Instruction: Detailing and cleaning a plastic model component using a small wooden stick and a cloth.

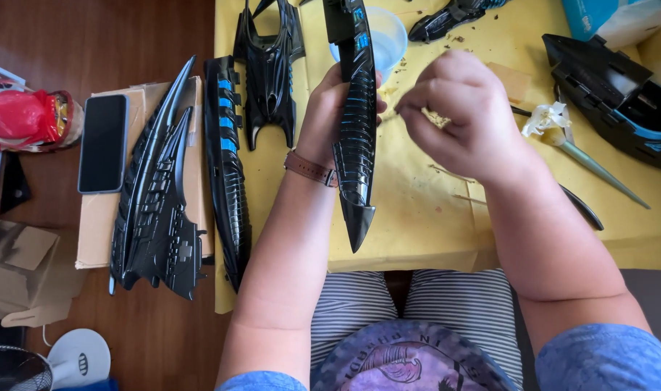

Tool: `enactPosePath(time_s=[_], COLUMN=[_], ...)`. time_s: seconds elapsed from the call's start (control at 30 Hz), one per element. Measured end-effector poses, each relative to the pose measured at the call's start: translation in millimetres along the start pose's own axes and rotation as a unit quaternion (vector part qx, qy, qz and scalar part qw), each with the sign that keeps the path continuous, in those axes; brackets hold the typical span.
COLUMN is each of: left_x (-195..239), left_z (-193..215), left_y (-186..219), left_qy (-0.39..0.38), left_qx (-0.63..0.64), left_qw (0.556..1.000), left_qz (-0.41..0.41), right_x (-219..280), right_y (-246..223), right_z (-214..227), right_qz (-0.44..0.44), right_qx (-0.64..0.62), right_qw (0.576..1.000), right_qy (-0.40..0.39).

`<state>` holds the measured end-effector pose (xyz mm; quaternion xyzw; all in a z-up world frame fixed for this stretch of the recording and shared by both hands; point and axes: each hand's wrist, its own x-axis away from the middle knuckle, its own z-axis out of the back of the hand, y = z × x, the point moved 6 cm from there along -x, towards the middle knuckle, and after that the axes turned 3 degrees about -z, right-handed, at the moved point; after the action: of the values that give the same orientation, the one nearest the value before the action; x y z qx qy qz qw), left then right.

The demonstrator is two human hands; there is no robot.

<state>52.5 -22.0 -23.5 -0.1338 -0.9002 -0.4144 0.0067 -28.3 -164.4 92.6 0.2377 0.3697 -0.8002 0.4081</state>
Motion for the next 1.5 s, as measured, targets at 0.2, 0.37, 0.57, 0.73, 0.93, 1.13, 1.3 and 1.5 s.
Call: enactPosePath(time_s=[0.2, 0.37, 0.57, 0.73, 0.93, 1.13, 1.3, 1.5], left_x=[-3.4, 2.4, 0.3, 1.0, -5.7, 0.6, -2.5, -0.4], left_z=[1.5, -1.4, -4.4, -6.7, -0.4, -4.5, 1.2, -6.4], left_y=[-5.3, -0.8, -3.7, -3.1, -7.6, -1.8, -2.4, -4.7], left_qy=[-0.005, 0.012, 0.009, 0.017, 0.007, 0.066, 0.035, 0.029], left_qx=[0.021, 0.016, 0.006, 0.021, 0.054, 0.017, 0.047, 0.021], left_qw=[1.0, 1.0, 1.0, 1.0, 0.997, 0.997, 0.997, 0.998], left_qz=[-0.004, -0.012, -0.021, -0.015, -0.046, -0.028, -0.051, -0.048], right_x=[-1.9, -1.0, 3.7, 1.3, -1.7, -6.3, 0.3, -2.2], right_y=[-4.4, -15.5, 1.0, -7.0, -19.6, -23.4, -23.3, -24.9], right_z=[3.7, -7.6, -3.8, -8.6, -3.9, -17.9, -6.4, -9.1], right_qz=[0.005, 0.003, -0.058, -0.029, 0.017, 0.04, 0.007, -0.004], right_qx=[0.006, -0.146, -0.033, -0.053, 0.005, 0.006, -0.041, -0.11], right_qw=[1.0, 0.983, 0.998, 0.998, 1.0, 0.999, 0.998, 0.991], right_qy=[-0.009, -0.115, 0.005, -0.003, -0.009, -0.012, -0.051, -0.07])
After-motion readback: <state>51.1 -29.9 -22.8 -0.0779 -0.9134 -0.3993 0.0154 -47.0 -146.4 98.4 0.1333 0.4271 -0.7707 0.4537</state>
